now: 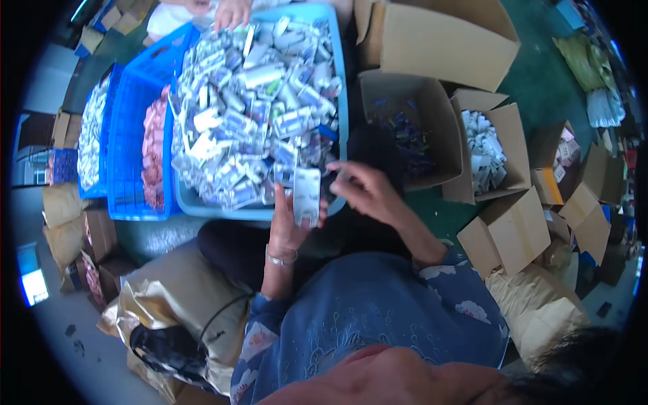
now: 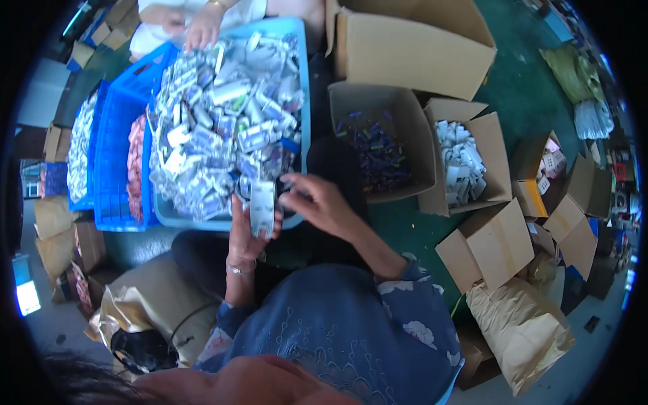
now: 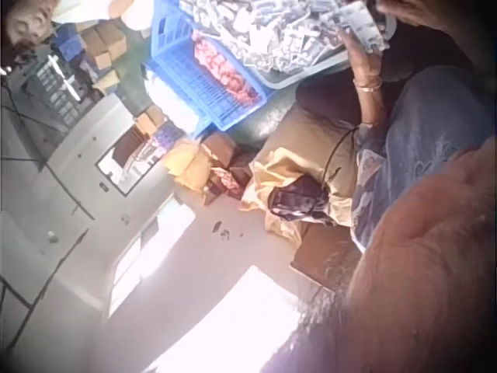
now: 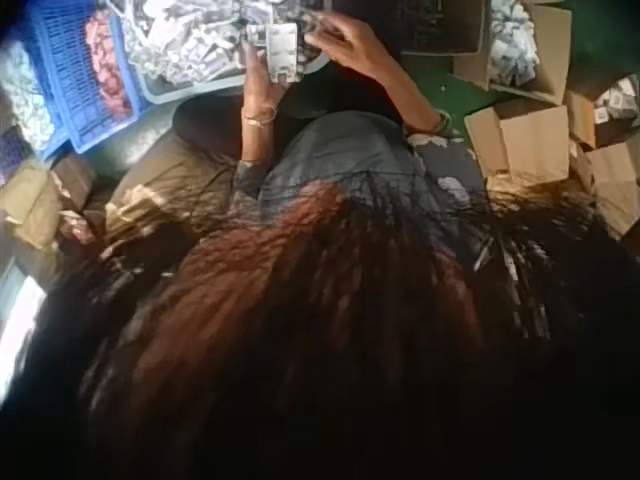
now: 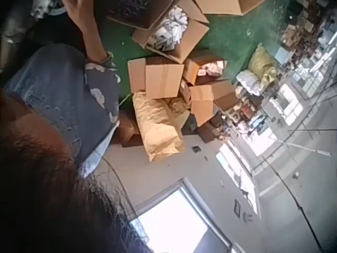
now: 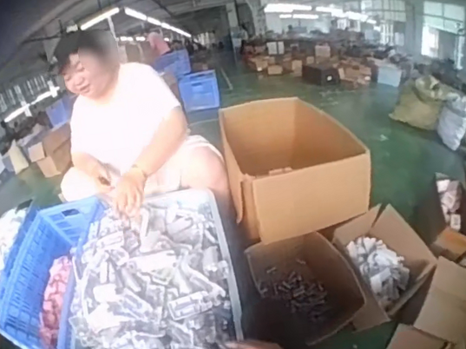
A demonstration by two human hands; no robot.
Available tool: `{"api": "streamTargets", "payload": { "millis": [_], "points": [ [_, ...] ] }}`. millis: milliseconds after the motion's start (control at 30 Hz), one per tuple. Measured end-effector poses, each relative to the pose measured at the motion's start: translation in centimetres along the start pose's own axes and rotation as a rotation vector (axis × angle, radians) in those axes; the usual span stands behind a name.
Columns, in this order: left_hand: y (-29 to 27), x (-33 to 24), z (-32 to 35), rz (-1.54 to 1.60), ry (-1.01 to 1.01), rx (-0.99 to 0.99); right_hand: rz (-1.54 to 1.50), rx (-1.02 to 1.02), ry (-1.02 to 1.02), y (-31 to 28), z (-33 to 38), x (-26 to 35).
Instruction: The person disassembles electronic devices by removing the batteries from the plastic casings using a hand tool and sorting the separated components into different cardboard boxes.
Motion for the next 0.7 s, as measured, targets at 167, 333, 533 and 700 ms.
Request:
{"api": "streamTargets", "payload": {
  "millis": [167, 333, 533, 700],
  "points": [
    [0.2, -0.3, 0.1, -0.325, -0.145, -0.014, -0.065, 0.352, 0.014, 1.6, -2.6, -0.7],
    [0.2, -1.5, -0.6, -0.016, -0.089, 0.126, -0.147, 0.184, 0.036, 0.6, -4.1, -1.8],
    [-1.3, -3.3, -3.7, 0.127, -0.022, -0.053, 0.25, -0.244, -0.32, 1.0, -5.8, 2.0],
    [-0.7, -5.9, -4.7, 0.346, -0.034, 0.285, 0.943, -0.515, -1.058, 3.6, -5.9, 3.2]
  ]
}}
Point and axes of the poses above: each hand's wrist, its own z-axis away from the middle knuckle, its own y-axis out of the palm, x = y × z, the point moved 3 cm from there along -z, towards the middle knuckle, and after that the axes turned 13 degrees about z, right-handed, at the moved point
